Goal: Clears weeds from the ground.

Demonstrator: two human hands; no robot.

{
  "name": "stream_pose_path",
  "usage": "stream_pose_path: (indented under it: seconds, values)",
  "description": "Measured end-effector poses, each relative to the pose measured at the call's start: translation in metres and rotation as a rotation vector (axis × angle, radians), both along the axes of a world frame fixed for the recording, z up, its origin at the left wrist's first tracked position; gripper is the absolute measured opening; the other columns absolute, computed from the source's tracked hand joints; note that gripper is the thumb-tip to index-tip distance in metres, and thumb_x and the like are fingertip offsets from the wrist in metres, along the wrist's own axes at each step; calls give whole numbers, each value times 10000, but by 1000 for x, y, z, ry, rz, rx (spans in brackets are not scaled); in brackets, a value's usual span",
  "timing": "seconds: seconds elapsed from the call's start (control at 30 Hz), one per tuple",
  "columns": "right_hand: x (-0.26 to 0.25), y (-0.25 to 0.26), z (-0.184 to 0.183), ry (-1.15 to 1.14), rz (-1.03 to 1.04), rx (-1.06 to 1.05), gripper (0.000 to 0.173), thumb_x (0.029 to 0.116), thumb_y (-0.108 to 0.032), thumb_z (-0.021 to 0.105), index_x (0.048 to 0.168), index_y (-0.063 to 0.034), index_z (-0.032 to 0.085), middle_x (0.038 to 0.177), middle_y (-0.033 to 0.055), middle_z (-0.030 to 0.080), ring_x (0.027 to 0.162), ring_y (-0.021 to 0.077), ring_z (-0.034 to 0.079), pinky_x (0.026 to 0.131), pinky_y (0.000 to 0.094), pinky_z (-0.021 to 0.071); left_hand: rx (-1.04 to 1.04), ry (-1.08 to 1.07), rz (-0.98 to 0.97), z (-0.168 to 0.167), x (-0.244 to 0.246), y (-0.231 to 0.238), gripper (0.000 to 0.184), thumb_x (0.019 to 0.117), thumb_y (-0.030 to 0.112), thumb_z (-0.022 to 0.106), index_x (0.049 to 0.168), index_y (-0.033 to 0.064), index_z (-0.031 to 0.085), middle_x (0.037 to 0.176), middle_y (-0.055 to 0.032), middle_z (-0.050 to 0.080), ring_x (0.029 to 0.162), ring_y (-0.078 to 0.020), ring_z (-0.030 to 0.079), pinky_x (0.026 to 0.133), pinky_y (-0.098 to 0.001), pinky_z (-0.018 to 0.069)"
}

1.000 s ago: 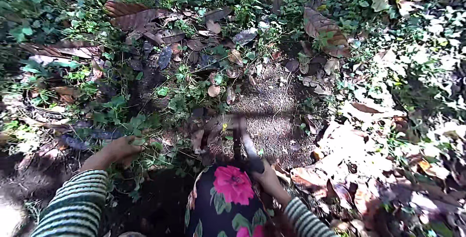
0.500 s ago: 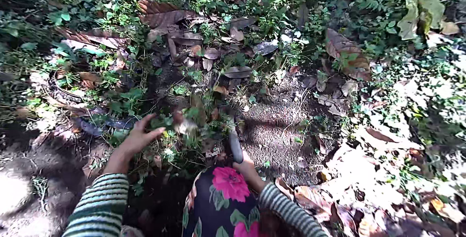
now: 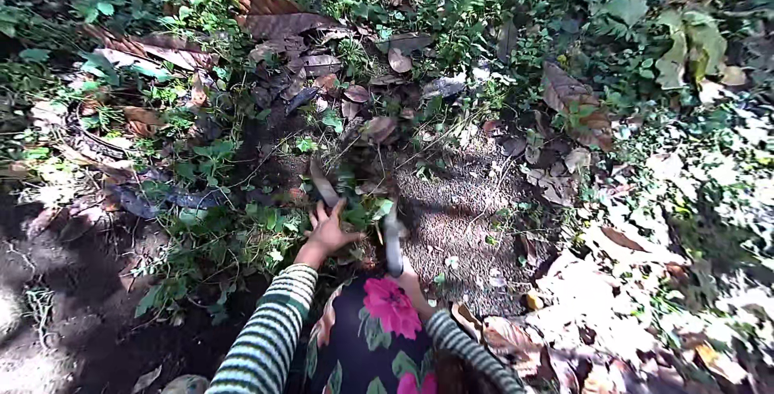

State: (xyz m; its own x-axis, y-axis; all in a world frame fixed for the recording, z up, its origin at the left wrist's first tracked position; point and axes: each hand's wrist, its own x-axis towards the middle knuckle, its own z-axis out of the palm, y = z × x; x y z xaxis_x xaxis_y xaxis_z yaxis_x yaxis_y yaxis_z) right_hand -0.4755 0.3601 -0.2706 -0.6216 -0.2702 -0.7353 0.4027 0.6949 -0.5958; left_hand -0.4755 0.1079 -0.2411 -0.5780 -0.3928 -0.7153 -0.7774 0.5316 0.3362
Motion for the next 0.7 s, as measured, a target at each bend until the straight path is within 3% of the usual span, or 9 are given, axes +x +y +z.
stream_pose_path:
  seconds: [0.03, 0.1, 0.23, 0.37, 0.43, 0.5, 0.57, 0.63, 0.7]
  values:
    - [16, 12, 6, -20, 101, 32, 601, 922, -210, 733, 1409, 62, 510, 1243, 273, 661, 1168, 363, 651, 1035, 537, 501, -17, 6, 37, 0, 0, -1, 1226, 649, 691, 867, 1631, 436, 180, 1717, -192, -112, 1534, -567, -13, 1048, -851, 256]
    - [18, 24, 18, -21, 108, 51, 560, 908, -219, 734, 1369, 48, 561, 1240, 259, 669, 1173, 351, 651, 1043, 535, 498, -44, -23, 20, -1, -4, -2, 1294, 620, 705, 875, 1631, 482, 98, 1706, -159, -212, 1531, -572, -52, 1033, -869, 239]
    - [-37, 24, 29, 14, -431, -167, 506, 896, -52, 628, 1346, 58, 425, 721, 131, 635, 543, 217, 648, 530, 388, 595, -60, -150, -203, -21, 4, 16, 1132, 686, 620, 876, 1621, 396, 279, 1699, -198, -209, 1501, -622, -115, 1007, -912, 197]
    - [-113, -3, 9, 123, -916, -343, 348, 1002, -25, 559, 1309, 20, 402, 685, 104, 595, 492, 189, 616, 496, 363, 593, -114, -53, -239, -32, 29, 26, 783, 783, 339, 865, 1483, 206, 538, 1692, -279, 77, 1470, -605, 230, 1003, -790, 395]
    - [-91, -5, -9, 89, -808, -261, 436, 964, -14, 596, 1348, 50, 400, 766, 143, 620, 573, 213, 647, 565, 388, 608, -114, 19, -243, -29, 43, 20, 619, 832, 156, 790, 1417, 137, 590, 1620, -312, 271, 1352, -576, 439, 974, -711, 471]
    - [-26, 10, -13, 35, -435, -116, 569, 890, -61, 684, 1379, 89, 435, 925, 197, 681, 768, 248, 701, 717, 418, 619, -136, 18, -265, -19, 53, 7, 554, 877, 119, 726, 1414, 107, 590, 1526, -299, 422, 1257, -524, 557, 942, -660, 523]
    - [21, 31, -6, -10, -105, -20, 660, 876, -147, 759, 1421, 90, 471, 1200, 274, 664, 1104, 343, 668, 989, 515, 537, -150, -61, -239, 0, 62, -13, 552, 899, 173, 732, 1420, 76, 580, 1471, -260, 511, 1245, -480, 590, 972, -657, 511]
    - [40, 43, 4, -10, 13, -1, 594, 852, -204, 795, 1331, 67, 570, 1190, 264, 674, 1119, 345, 659, 1005, 533, 518, -173, -101, -169, 18, 90, -31, 546, 916, 229, 733, 1401, 26, 584, 1442, -239, 560, 1266, -448, 594, 1007, -657, 490]
    - [18, 29, 26, -16, -71, -17, 566, 837, -141, 762, 1308, 87, 548, 1047, 228, 685, 941, 307, 679, 872, 508, 556, -208, -68, -103, 27, 119, -43, 528, 943, 244, 687, 1405, 8, 586, 1434, -229, 583, 1279, -432, 596, 1021, -658, 471]
